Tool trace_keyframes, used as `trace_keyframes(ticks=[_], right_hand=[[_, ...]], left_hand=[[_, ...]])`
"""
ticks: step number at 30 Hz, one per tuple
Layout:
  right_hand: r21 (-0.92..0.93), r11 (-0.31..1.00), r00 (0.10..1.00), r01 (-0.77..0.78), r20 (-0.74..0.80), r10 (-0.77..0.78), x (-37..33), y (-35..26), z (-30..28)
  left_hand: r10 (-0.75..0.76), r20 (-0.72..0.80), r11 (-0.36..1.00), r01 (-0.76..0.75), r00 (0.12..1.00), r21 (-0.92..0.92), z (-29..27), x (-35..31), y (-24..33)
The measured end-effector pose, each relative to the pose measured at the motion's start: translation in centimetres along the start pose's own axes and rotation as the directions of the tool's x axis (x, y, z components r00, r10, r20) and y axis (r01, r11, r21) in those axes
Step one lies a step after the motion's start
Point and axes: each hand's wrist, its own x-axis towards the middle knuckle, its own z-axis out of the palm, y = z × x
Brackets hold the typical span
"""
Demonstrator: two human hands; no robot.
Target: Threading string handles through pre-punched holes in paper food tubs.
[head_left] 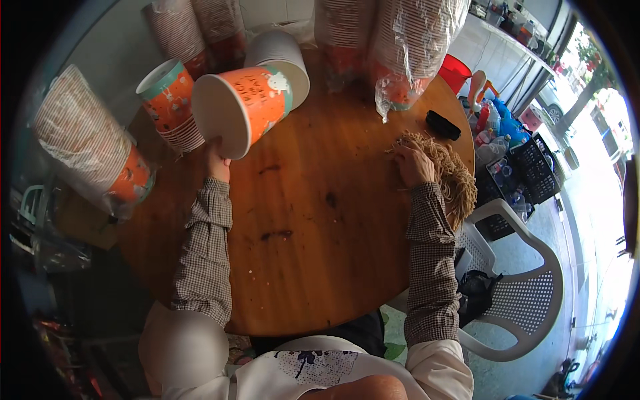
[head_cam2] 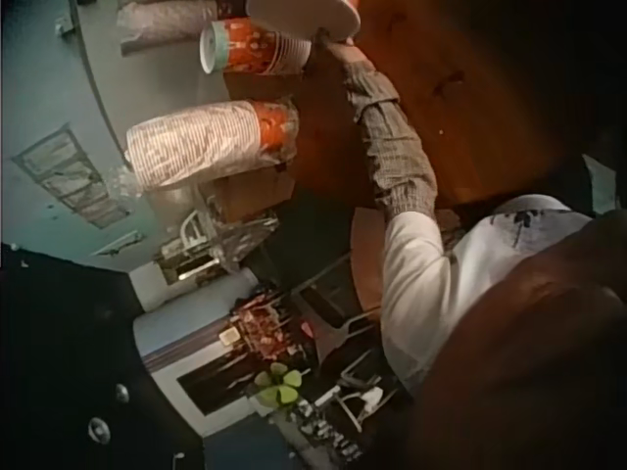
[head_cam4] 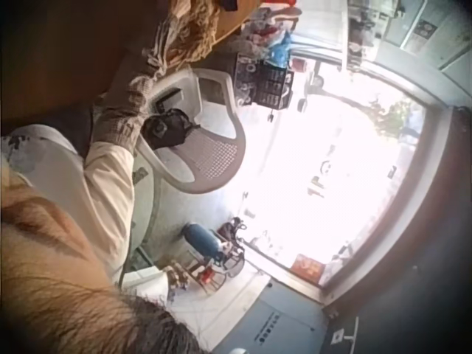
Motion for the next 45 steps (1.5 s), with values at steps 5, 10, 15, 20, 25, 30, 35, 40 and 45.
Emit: trace_keyframes(ticks=[5,10,15,20,25,30,35,40,45], right_hand=[[-0.118,0.992,0.989,0.040,-0.138,-0.057,0.4,-0.4,1.2],[0.340,0.918,0.974,0.204,-0.166,-0.155,-1.9,-7.1,2.4],[0.688,0.706,0.967,0.166,0.025,-0.252,-5.5,-13.7,3.1],[0.731,0.659,0.922,0.176,0.112,-0.370,-7.2,-15.9,2.7],[0.728,0.657,0.902,0.197,0.129,-0.413,-8.0,-17.6,2.1],[0.691,0.663,0.900,0.287,0.042,-0.433,-8.0,-17.6,2.7],[0.687,0.667,0.891,0.290,0.062,-0.450,-7.8,-17.5,2.7],[0.741,0.642,0.908,0.197,0.110,-0.405,-7.9,-18.0,2.3],[0.709,0.682,0.911,0.180,0.140,-0.387,-7.6,-17.8,2.5]], left_hand=[[0.003,0.081,0.992,0.008,0.997,-0.126,-3.4,-2.6,1.8],[-0.182,0.082,0.956,0.196,0.980,-0.217,-5.2,-6.7,0.9],[-0.410,0.133,0.887,0.428,0.902,-0.172,-1.1,-14.2,1.2],[-0.578,0.276,0.815,0.524,0.768,0.247,1.4,-18.5,2.5],[-0.260,0.414,0.724,-0.107,0.872,0.682,2.3,-19.9,1.5],[-0.211,0.387,0.670,-0.155,0.898,0.726,3.1,-20.2,1.4],[-0.174,0.387,0.715,-0.154,0.906,0.682,3.1,-20.0,1.1],[0.038,0.446,0.713,-0.337,0.894,0.615,2.0,-19.3,-0.4],[0.034,0.453,0.765,-0.315,0.891,0.561,2.2,-19.3,-0.3]])
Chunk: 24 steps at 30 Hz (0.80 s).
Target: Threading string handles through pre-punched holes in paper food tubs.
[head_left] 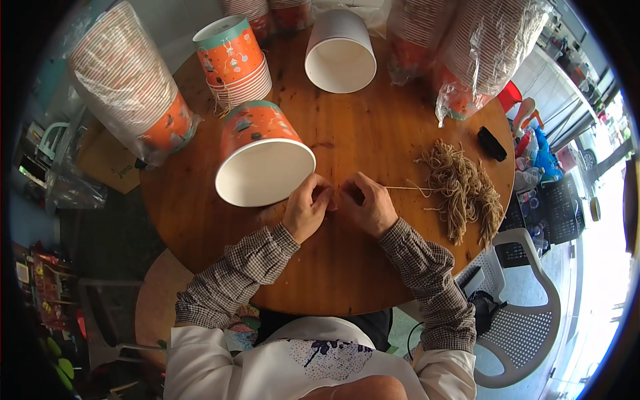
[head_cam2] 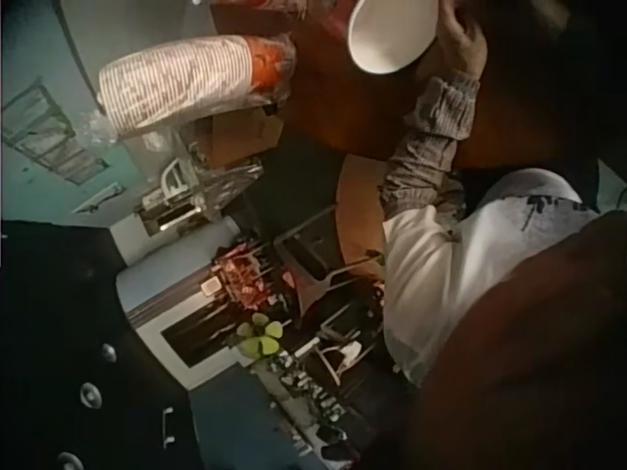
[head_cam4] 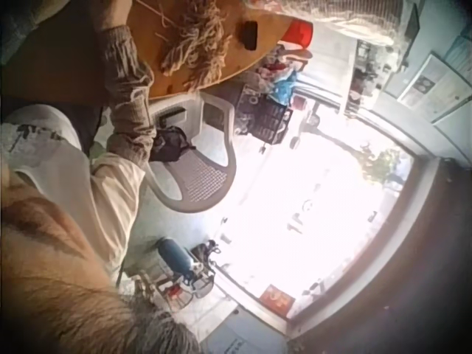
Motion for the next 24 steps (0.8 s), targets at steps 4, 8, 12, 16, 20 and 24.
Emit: trace_keyframes(ticks=[4,8,12,16,20,24], right_hand=[[-0.031,1.000,1.000,-0.002,0.007,0.002,0.19,0.14,-0.36],[0.006,1.000,1.000,0.007,0.026,-0.007,0.21,0.08,-0.38],[0.018,0.999,0.999,0.031,0.029,-0.032,0.20,0.19,-0.30],[-0.012,0.997,0.996,0.082,0.033,-0.082,0.22,-0.23,-0.57],[-0.007,0.996,0.995,0.087,0.045,-0.087,0.22,-0.23,-0.81],[-0.020,0.995,0.994,0.097,0.042,-0.096,0.24,-0.18,-0.85]], left_hand=[[-0.054,0.018,0.998,0.055,0.998,-0.016,-0.05,0.13,0.73],[0.022,0.014,1.000,-0.022,1.000,0.021,-0.18,0.16,0.46],[0.128,0.009,0.985,-0.128,0.992,0.119,-0.25,0.20,0.18],[0.109,0.047,0.986,-0.113,0.993,0.118,-0.41,0.24,0.74],[0.122,0.083,0.973,-0.135,0.989,0.188,-0.68,0.31,0.65],[0.177,0.063,0.960,-0.187,0.982,0.209,-0.64,0.37,0.31]])
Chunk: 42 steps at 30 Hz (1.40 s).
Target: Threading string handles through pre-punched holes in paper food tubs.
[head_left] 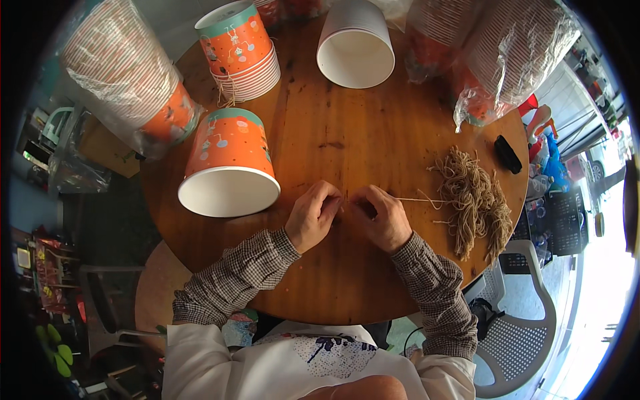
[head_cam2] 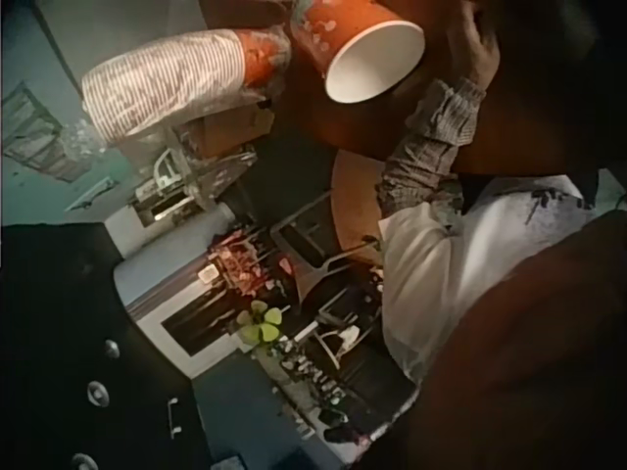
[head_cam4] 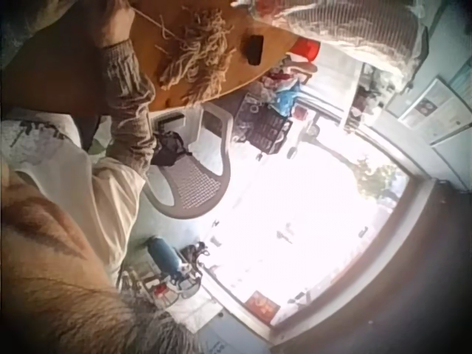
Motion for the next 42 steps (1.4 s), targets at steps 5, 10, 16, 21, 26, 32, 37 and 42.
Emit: trace_keyframes(ticks=[5,10,16,21,26,32,37,42], right_hand=[[-0.046,0.998,0.999,0.043,-0.024,-0.044,0.0,0.4,0.2],[-0.102,0.990,0.995,0.094,-0.033,-0.098,-0.3,1.0,0.3],[-0.071,0.995,0.998,0.063,0.018,-0.061,-0.2,0.7,0.5],[0.260,0.944,0.980,-0.201,0.049,0.195,-0.4,0.8,0.7],[0.489,0.778,0.918,-0.394,0.180,0.352,-0.1,0.7,0.7],[0.510,0.768,0.921,-0.388,0.176,0.349,0.0,0.8,0.9],[0.705,0.597,0.903,-0.381,0.145,0.405,0.0,1.7,0.3],[0.830,0.473,0.896,-0.295,0.068,0.439,0.3,2.1,0.4]], left_hand=[[0.021,-0.002,1.000,-0.021,1.000,-0.021,-0.1,-0.1,0.3],[0.071,0.045,0.993,-0.075,0.996,0.088,-0.6,0.4,1.1],[0.120,0.049,0.983,-0.126,0.992,0.133,-0.7,0.1,0.2],[0.202,0.037,0.957,-0.205,0.979,0.203,-0.7,0.3,0.8],[0.325,0.100,0.861,-0.338,0.940,0.381,-1.5,0.8,0.7],[0.372,0.062,0.839,-0.364,0.926,0.404,-1.7,0.8,1.4],[0.411,-0.141,0.882,-0.354,0.901,0.310,-2.7,0.0,2.2],[0.382,-0.344,0.924,-0.346,0.858,0.164,-4.6,-0.7,0.8]])
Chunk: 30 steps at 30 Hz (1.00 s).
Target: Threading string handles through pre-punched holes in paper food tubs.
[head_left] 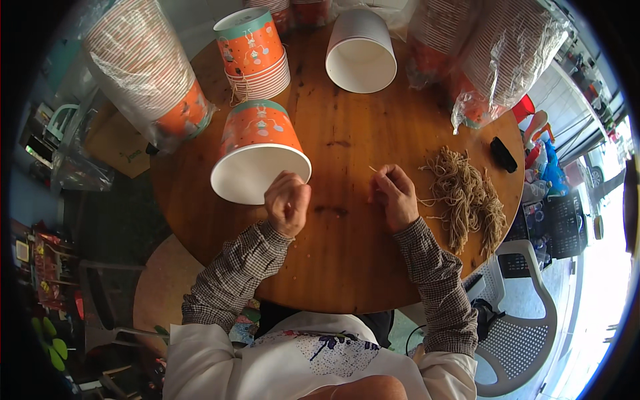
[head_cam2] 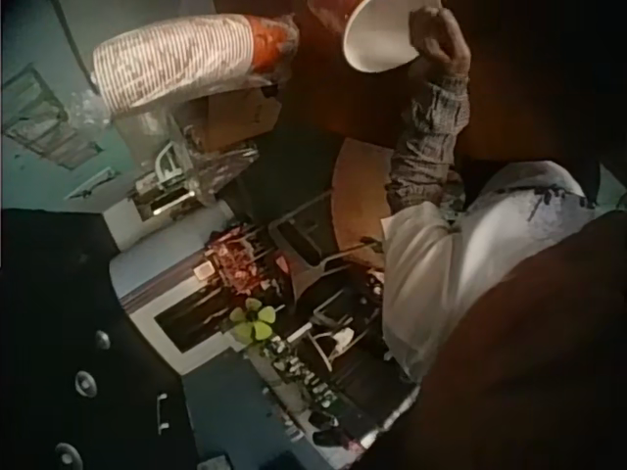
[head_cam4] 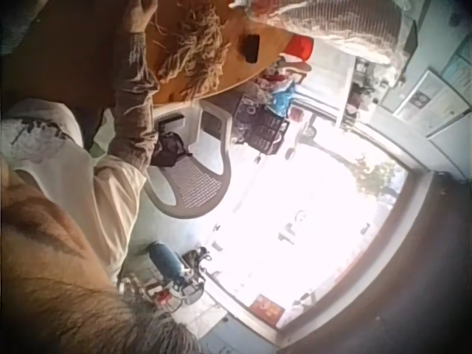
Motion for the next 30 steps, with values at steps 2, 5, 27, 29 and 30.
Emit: trace_keyframes(ticks=[2,5,27,29,30], right_hand=[[0.088,0.996,0.999,-0.032,-0.037,0.035,0.1,-0.2,-0.2],[0.090,0.996,0.999,-0.029,-0.018,0.031,0.2,-0.1,-0.7],[0.336,0.939,0.997,0.077,-0.008,-0.079,2.7,1.0,2.0],[0.334,0.937,0.992,0.096,0.046,-0.118,1.5,1.1,3.4],[0.307,0.948,0.992,0.085,0.062,-0.109,1.1,1.4,4.1]], left_hand=[[-0.327,-0.025,0.931,0.318,0.945,-0.177,-0.7,-0.8,-0.6],[-0.516,-0.115,0.853,0.496,0.849,-0.164,-0.7,0.6,-0.7],[-0.239,0.435,0.902,0.033,0.868,0.430,3.0,-0.7,-0.1],[-0.309,0.349,0.916,0.178,0.885,0.359,2.8,-0.4,0.5],[-0.290,0.348,0.925,0.169,0.892,0.340,2.6,-0.5,-0.1]])
